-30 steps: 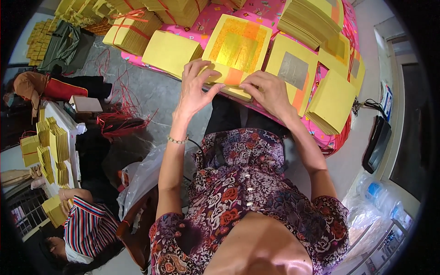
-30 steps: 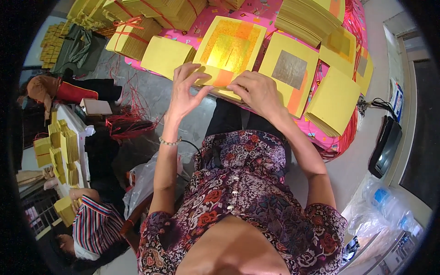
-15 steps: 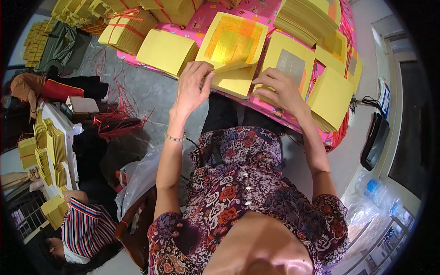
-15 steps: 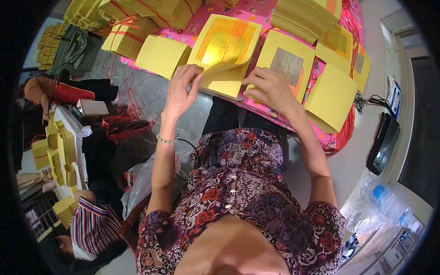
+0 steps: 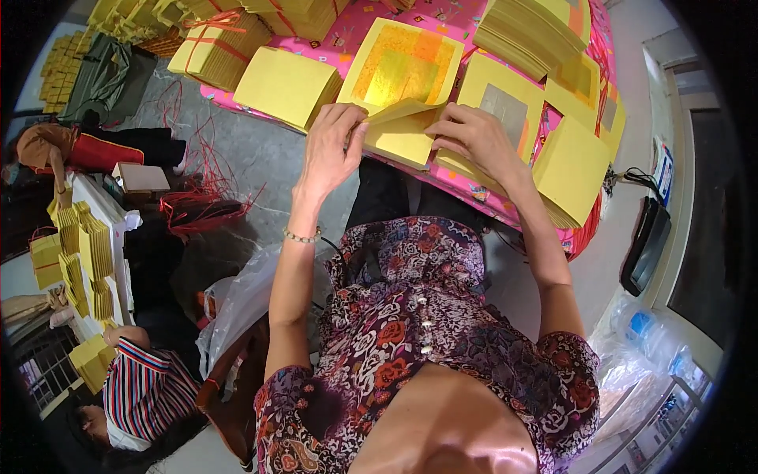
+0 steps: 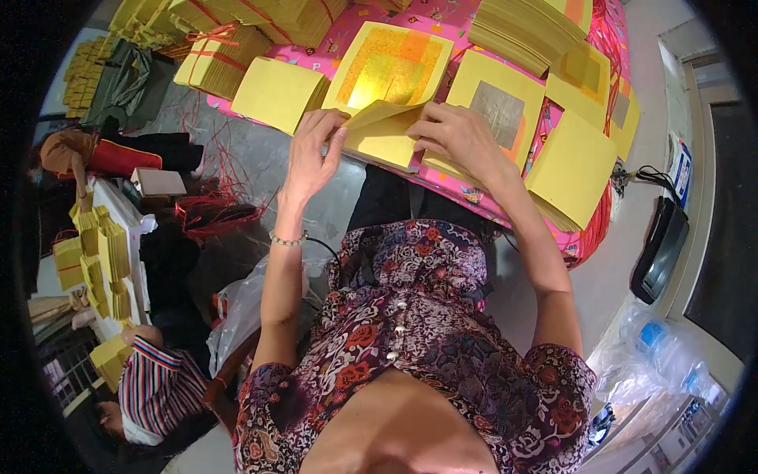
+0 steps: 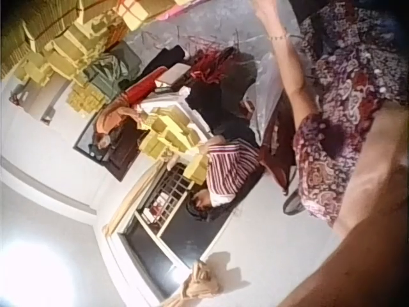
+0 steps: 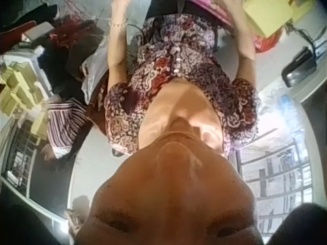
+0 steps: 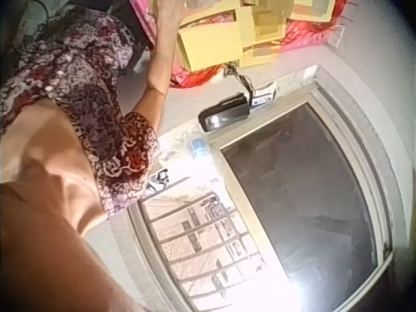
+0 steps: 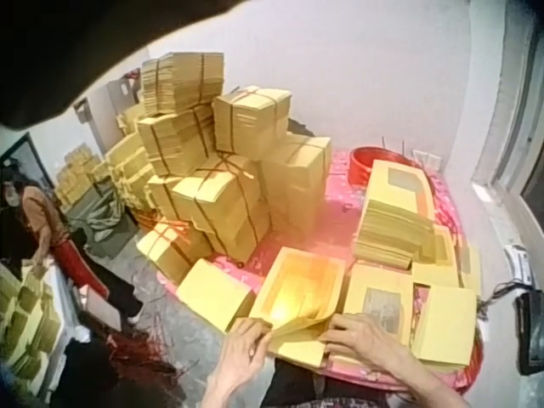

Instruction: Counting and stacking sheets of joss paper.

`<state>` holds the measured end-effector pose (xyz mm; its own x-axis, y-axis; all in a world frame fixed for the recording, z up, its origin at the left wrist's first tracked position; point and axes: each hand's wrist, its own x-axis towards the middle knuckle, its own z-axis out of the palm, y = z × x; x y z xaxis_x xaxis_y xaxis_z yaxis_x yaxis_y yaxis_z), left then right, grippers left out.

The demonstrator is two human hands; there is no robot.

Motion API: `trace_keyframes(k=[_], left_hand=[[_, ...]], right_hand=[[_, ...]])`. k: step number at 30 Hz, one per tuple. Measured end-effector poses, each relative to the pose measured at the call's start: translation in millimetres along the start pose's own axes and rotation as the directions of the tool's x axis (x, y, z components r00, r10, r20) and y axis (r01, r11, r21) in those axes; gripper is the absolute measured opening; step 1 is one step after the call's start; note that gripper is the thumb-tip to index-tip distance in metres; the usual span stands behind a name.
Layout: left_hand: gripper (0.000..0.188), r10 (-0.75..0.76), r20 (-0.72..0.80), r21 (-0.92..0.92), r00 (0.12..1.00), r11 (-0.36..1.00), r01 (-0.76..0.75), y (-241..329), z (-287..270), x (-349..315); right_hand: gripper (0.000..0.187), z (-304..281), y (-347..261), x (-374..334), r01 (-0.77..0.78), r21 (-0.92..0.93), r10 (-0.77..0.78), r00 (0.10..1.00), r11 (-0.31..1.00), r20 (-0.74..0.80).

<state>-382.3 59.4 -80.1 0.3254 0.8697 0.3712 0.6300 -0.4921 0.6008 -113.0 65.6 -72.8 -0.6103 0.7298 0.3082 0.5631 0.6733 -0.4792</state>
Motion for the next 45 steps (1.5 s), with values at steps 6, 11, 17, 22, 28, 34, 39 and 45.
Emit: trace_keyframes(k=[6, 11, 17, 22, 28, 34, 39, 45], left_hand=[[0.009, -0.002, -0.007, -0.009, 1.0, 1.0, 0.002, -1.6, 1.5, 0.0], [0.009, -0.012, -0.004, -0.007, 1.0, 1.0, 0.012, -2.6, 1.5, -0.5], [0.009, -0.016, -0.006, -0.004, 1.0, 1.0, 0.016, -2.4, 1.4, -0.6], [0.014, -0.02, 0.046, -0.026, 0.999, 0.999, 0.021, 3.1, -6.4, -1.3], [0.025, -0.027, 0.168, -0.074, 0.985, 0.996, 0.04, -1.3, -15.1, -1.6], [0.024, -0.026, 0.17, -0.069, 0.985, 0.997, 0.039, -5.1, -13.1, -2.9], [0.022, -0.029, 0.157, -0.096, 0.987, 0.994, 0.045, -9.7, -10.3, -4.0], [0.021, -0.027, 0.146, -0.1, 0.989, 0.994, 0.042, -9.9, -9.5, -4.1]], right_hand=[[0.022, 1.3, 0.4, -0.3, -0.021, -0.019, 0.021, 1.0, 1.0, 0.019], [0.021, -2.7, 1.1, 1.9, -0.009, 0.01, 0.009, 0.999, 1.0, 0.04], [0.017, -4.4, 0.4, 2.4, -0.009, 0.034, 0.008, 0.999, 0.999, 0.038], [0.014, 4.4, -1.1, 1.0, -0.065, 0.077, 0.067, 0.997, 0.995, -0.025], [0.015, 17.6, -8.7, -2.9, -0.246, 0.262, 0.286, 0.95, 0.933, -0.125], [0.015, 28.0, -20.8, -6.7, -0.325, 0.449, 0.442, 0.878, 0.832, -0.185], [0.028, 35.7, -26.8, -14.7, -0.384, 0.588, 0.537, 0.837, 0.712, -0.103], [0.041, 38.8, -38.2, -19.9, -0.423, 0.606, 0.576, 0.815, 0.673, -0.071]])
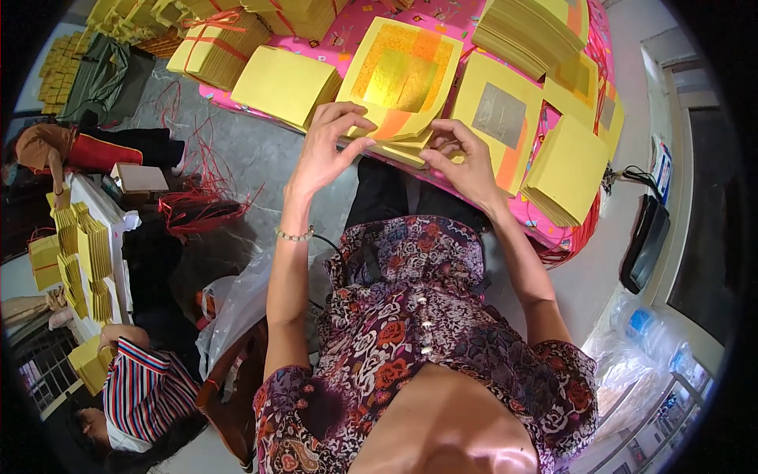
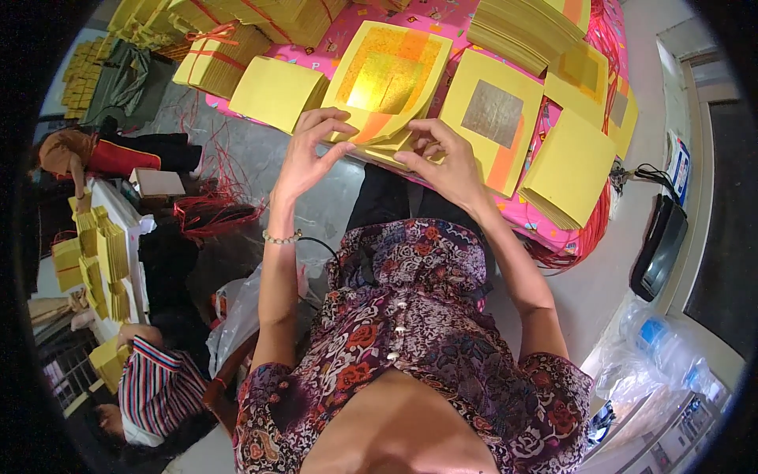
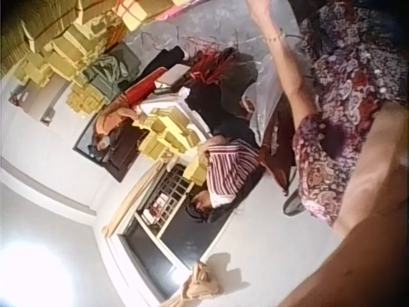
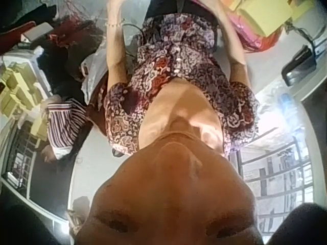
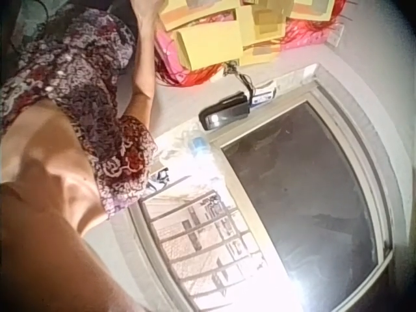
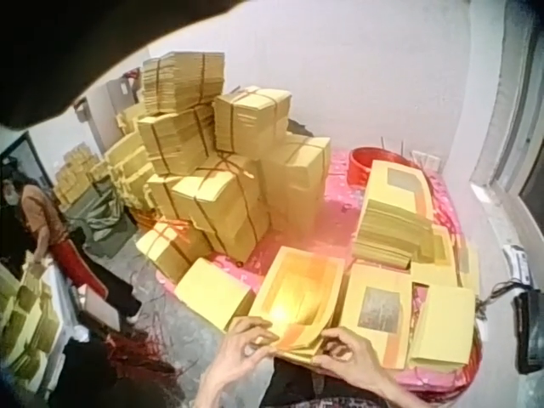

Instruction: Counting and stacking sheets of joss paper.

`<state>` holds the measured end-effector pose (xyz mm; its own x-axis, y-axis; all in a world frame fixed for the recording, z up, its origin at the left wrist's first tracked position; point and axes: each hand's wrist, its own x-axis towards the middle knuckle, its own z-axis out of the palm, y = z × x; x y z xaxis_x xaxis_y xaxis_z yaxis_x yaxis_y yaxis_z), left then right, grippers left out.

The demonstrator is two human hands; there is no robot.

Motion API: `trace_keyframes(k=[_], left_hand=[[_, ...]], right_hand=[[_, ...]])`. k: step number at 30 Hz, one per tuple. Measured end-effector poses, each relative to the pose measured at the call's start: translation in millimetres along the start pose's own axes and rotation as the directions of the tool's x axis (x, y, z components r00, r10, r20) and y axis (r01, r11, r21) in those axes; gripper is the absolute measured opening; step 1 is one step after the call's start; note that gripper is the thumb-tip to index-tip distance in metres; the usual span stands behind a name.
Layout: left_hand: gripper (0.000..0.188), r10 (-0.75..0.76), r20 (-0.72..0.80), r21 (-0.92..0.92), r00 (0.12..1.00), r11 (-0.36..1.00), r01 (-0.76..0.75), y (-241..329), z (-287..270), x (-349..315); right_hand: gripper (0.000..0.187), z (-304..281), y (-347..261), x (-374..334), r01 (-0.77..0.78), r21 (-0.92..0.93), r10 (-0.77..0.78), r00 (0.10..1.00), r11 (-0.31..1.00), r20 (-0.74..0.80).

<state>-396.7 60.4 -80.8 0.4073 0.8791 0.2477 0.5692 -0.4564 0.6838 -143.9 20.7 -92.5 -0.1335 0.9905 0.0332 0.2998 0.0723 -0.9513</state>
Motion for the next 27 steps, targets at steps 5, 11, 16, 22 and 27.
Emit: trace_keyframes(k=[5, 11, 16, 22, 27], left_hand=[[0.022, 0.001, -0.003, 0.001, 1.0, 1.0, -0.001, 0.9, 0.0, -0.4], [0.023, -0.013, 0.0, -0.017, 1.0, 1.0, 0.013, -2.1, 0.8, -1.4], [0.024, -0.031, 0.006, -0.034, 0.999, 0.999, 0.031, -2.7, 0.4, -1.1], [0.024, -0.029, 0.005, -0.047, 1.0, 0.998, 0.029, -5.9, 1.1, 0.2], [0.023, -0.052, 0.011, -0.038, 0.999, 0.998, 0.052, -3.9, 0.4, -0.3]], right_hand=[[0.044, 7.8, 0.6, -2.7, -0.03, 0.075, 0.03, 1.0, 0.997, -0.005], [0.042, 10.5, 1.9, -4.3, -0.01, 0.089, 0.009, 1.0, 0.996, 0.012], [0.04, 10.0, 3.4, -5.5, 0.083, 0.062, -0.083, 0.996, 0.995, 0.011], [0.037, 3.7, 1.3, -6.5, -0.026, 0.098, 0.021, 0.998, 0.995, 0.051], [0.03, -6.6, -11.3, -3.5, 0.056, -0.047, -0.048, 0.988, 0.997, 0.144]])
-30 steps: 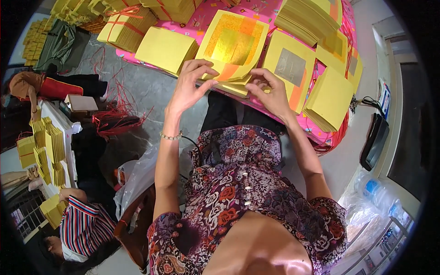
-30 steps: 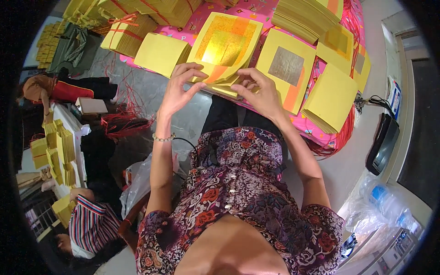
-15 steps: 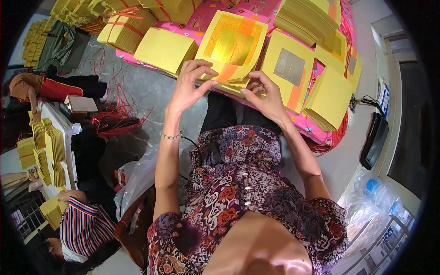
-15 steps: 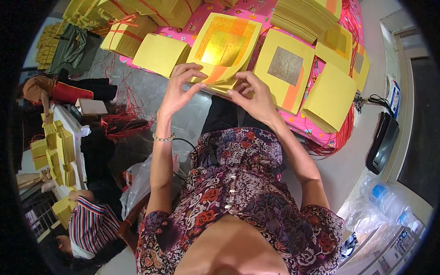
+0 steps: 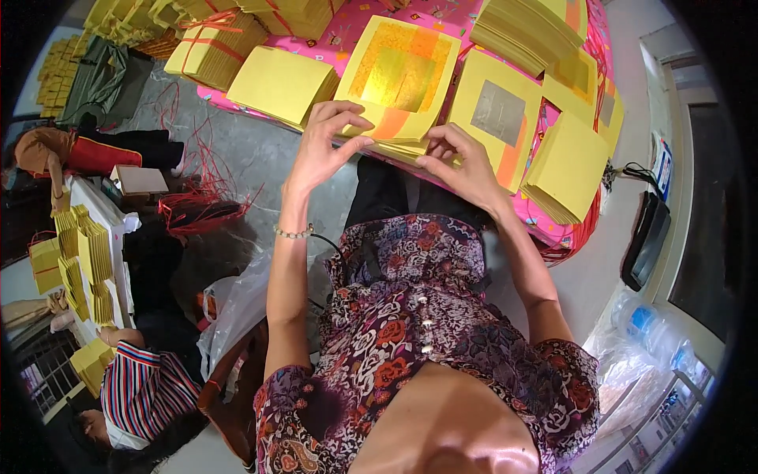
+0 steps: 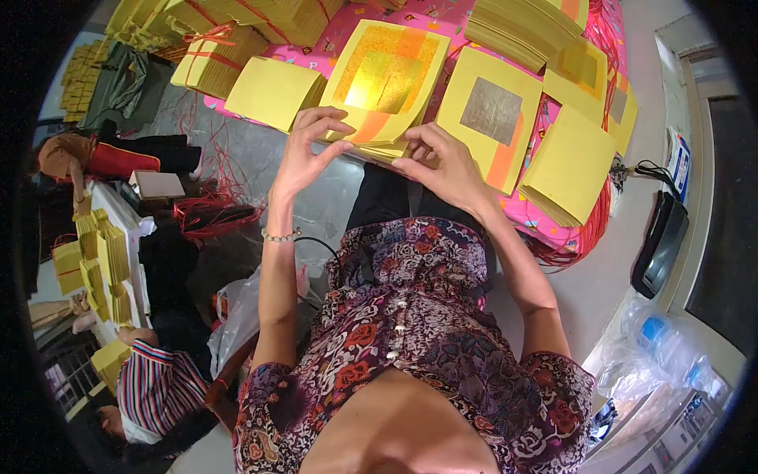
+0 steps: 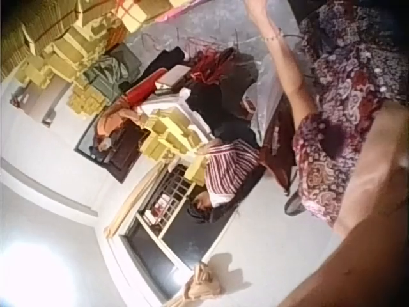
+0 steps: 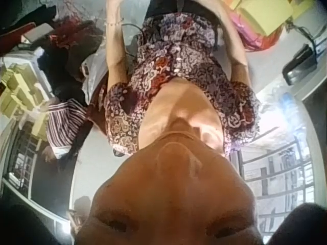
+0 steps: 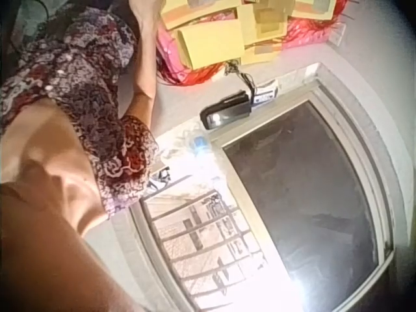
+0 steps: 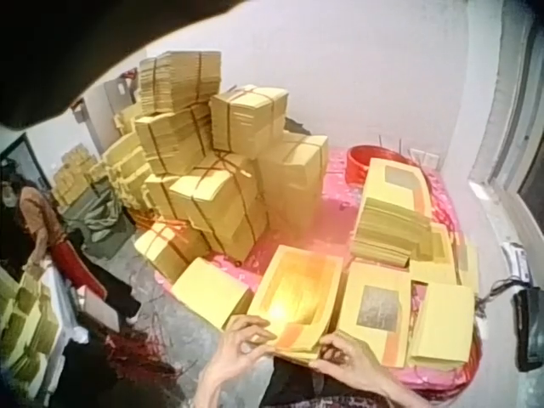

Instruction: Counting and stacking sheets of joss paper.

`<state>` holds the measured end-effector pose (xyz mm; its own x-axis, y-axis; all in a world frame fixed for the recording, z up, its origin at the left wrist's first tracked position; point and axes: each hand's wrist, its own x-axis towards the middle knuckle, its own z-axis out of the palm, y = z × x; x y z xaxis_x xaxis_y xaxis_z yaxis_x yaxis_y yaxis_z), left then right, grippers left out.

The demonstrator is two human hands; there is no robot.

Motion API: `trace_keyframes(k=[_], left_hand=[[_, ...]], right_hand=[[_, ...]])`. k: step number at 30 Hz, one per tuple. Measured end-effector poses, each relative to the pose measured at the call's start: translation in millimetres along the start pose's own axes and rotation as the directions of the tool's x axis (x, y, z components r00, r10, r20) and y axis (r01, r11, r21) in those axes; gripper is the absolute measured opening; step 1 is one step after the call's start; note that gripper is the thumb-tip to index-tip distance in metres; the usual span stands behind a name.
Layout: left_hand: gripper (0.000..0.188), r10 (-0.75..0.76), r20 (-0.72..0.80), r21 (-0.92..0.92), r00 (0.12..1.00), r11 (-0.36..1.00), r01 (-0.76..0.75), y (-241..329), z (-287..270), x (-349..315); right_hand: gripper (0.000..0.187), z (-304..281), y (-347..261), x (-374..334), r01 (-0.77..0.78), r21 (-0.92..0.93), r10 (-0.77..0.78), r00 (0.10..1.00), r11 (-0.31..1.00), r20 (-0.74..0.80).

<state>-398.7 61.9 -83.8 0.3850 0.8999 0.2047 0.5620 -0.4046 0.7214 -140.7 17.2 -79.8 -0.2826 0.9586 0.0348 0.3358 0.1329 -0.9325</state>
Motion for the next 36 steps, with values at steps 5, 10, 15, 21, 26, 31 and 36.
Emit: trace_keyframes(k=[5, 10, 15, 21, 26, 31, 36], left_hand=[[0.022, -0.002, -0.005, -0.001, 1.0, 1.0, 0.002, -1.8, 1.4, -0.5], [0.022, -0.008, -0.005, -0.014, 1.0, 1.0, 0.008, 0.2, 1.1, -0.6], [0.021, -0.01, -0.009, -0.014, 1.0, 1.0, 0.009, 0.0, 1.5, -0.8], [0.021, 0.004, -0.017, -0.018, 1.0, 1.0, -0.004, 0.0, 2.0, -0.5], [0.021, 0.005, -0.019, -0.011, 1.0, 1.0, -0.005, 1.2, 1.6, -0.5], [0.022, -0.014, -0.011, -0.011, 1.0, 1.0, 0.013, 1.8, 1.2, -0.7], [0.021, -0.002, -0.013, -0.006, 1.0, 1.0, 0.002, 0.2, 1.8, -0.9]], right_hand=[[0.03, -13.4, 0.6, 4.4, 0.07, -0.09, -0.065, 0.996, 0.993, 0.061], [0.027, -22.9, 2.0, 9.7, 0.125, -0.159, -0.114, 0.991, 0.979, 0.072], [0.019, -26.5, 4.4, 15.8, 0.207, -0.264, -0.203, 0.978, 0.942, 0.044], [0.015, -27.4, 10.7, 21.0, 0.252, -0.276, -0.251, 0.967, 0.928, 0.042], [0.015, -28.2, 10.7, 22.5, 0.26, -0.276, -0.258, 0.965, 0.925, 0.043], [0.015, -27.9, 9.1, 23.3, 0.236, -0.276, -0.232, 0.972, 0.932, 0.047], [0.015, -27.9, 11.1, 25.5, 0.272, -0.281, -0.273, 0.961, 0.92, 0.038]])
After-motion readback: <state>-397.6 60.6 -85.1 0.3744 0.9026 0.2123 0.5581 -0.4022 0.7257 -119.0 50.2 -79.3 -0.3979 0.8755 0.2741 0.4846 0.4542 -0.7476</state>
